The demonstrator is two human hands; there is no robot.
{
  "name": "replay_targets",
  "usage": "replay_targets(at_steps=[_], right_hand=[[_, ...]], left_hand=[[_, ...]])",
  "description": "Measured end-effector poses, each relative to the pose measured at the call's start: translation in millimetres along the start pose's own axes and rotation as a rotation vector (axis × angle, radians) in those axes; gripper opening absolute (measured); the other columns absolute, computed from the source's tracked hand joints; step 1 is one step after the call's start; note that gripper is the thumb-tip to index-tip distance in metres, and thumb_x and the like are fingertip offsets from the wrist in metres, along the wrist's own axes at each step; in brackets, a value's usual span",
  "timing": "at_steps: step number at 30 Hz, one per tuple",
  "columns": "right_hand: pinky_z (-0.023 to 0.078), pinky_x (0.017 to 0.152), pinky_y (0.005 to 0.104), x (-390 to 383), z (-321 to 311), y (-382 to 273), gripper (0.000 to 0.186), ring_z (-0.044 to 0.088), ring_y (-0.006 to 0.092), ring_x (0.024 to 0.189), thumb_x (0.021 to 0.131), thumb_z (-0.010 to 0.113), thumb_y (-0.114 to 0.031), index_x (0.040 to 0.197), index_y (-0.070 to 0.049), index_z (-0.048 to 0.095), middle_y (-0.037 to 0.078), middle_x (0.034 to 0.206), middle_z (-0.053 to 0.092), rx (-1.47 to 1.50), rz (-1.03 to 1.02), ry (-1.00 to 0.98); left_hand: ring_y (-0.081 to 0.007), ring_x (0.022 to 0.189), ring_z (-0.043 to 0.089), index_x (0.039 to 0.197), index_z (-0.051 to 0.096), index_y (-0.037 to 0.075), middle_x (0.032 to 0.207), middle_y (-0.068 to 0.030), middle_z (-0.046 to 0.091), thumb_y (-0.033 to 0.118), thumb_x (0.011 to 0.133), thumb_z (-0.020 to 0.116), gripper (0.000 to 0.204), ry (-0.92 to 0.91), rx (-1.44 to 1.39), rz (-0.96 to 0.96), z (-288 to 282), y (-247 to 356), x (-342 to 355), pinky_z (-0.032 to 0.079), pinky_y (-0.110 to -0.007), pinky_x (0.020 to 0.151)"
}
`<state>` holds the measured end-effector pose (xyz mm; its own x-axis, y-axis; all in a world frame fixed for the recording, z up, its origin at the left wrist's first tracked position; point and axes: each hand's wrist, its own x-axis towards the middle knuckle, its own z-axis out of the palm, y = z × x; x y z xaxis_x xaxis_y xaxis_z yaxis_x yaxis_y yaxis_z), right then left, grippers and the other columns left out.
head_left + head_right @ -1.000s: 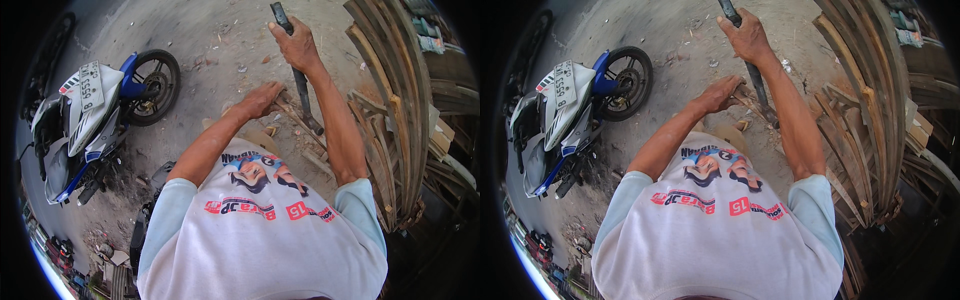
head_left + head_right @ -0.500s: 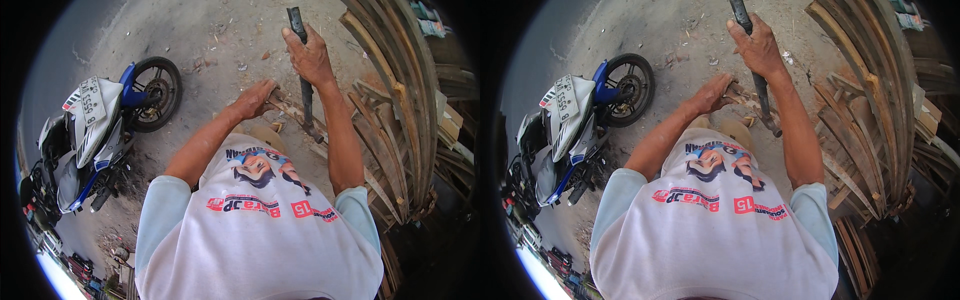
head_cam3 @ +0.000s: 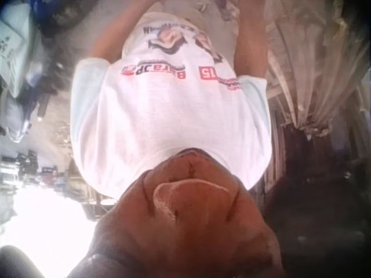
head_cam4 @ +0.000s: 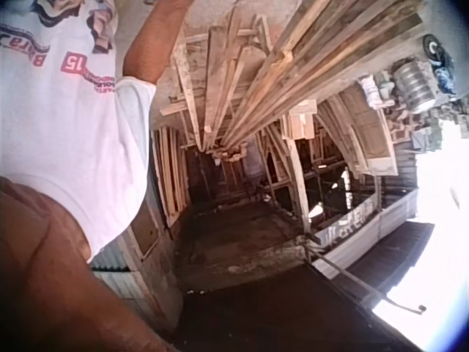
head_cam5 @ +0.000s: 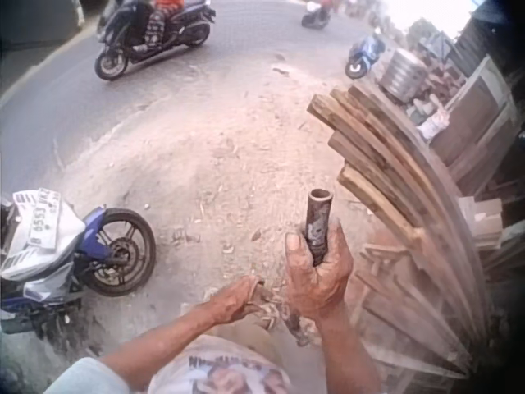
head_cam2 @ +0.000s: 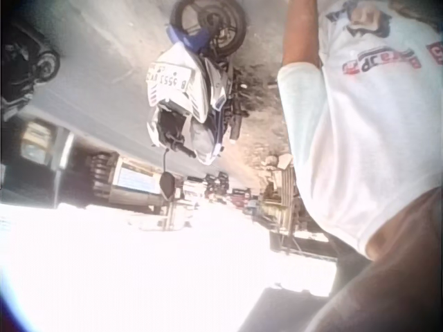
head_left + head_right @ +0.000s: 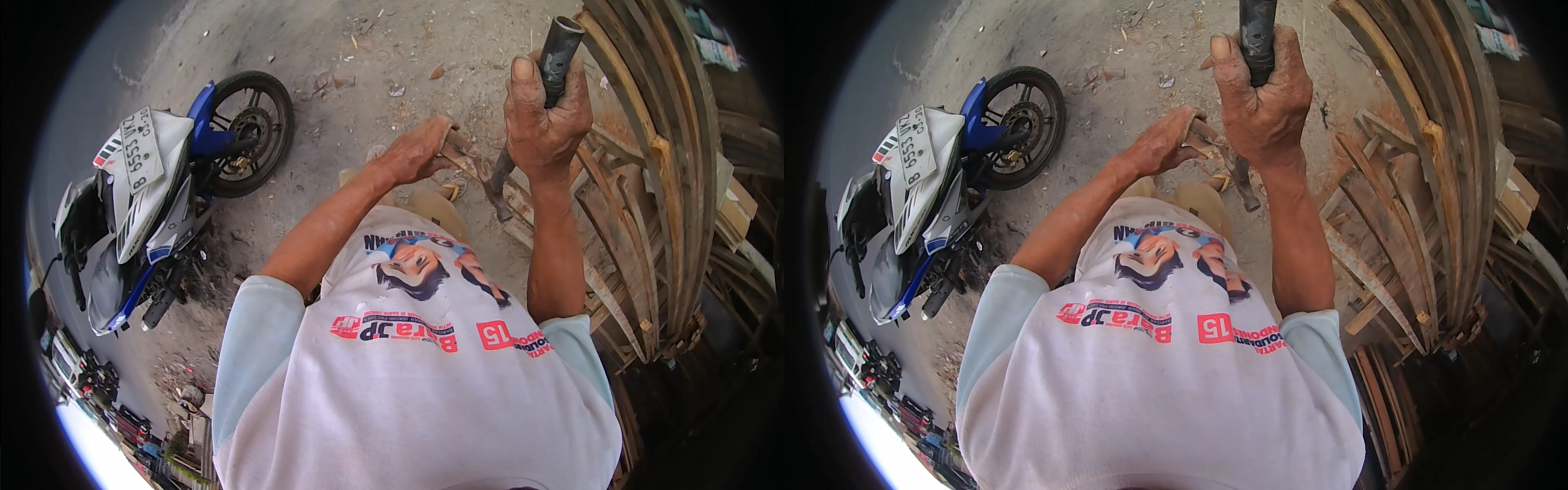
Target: The person uses a hammer to strike and adjust curved wooden planks arranged in a stack. They repeatedly hit the wood to align it and occasionally use a small wooden block as a spacer or support during the process.
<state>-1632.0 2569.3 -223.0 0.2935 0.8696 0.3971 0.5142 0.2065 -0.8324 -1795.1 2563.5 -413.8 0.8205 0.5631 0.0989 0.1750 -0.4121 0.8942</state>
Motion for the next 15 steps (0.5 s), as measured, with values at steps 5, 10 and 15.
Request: replay_targets(at_steps=[5,10,15], right_hand=[[0.048,0.061,0.0349,13,13,23,0.036,0.055,0.0171,0.062,0.100,0.070,-0.037,0.100,-0.002,0.062,0.006,0.069,0.056,-0.089,0.207,-0.180],[0.050,0.068,0.0416,24,25,63,0.046,0.058,0.0230,0.065,0.099,0.068,-0.045,0.099,0.000,0.061,0.010,0.068,0.055,-0.325,0.118,-0.307],[0.049,0.060,0.0397,41,53,68,0.036,0.057,0.0212,0.060,0.101,0.067,-0.036,0.093,-0.002,0.060,0.009,0.066,0.055,-0.362,-0.050,-0.161]], left_hand=[[-0.0421,0.115,0.058,0.135,0.048,0.004,0.120,-0.0202,0.058,0.024,0.085,0.083,0.065,-0.018,-0.011,-0.035,2,-4,-7,0.049,-0.048,0.095],[-0.0427,0.113,0.058,0.135,0.048,0.004,0.120,-0.0207,0.058,0.026,0.085,0.083,0.065,0.019,-0.014,-0.015,1,-5,-7,0.048,-0.048,0.095],[-0.0432,0.113,0.057,0.135,0.048,0.003,0.119,-0.0212,0.057,0.026,0.085,0.083,0.065,0.015,0.013,-0.003,2,2,-8,0.048,-0.049,0.096]])
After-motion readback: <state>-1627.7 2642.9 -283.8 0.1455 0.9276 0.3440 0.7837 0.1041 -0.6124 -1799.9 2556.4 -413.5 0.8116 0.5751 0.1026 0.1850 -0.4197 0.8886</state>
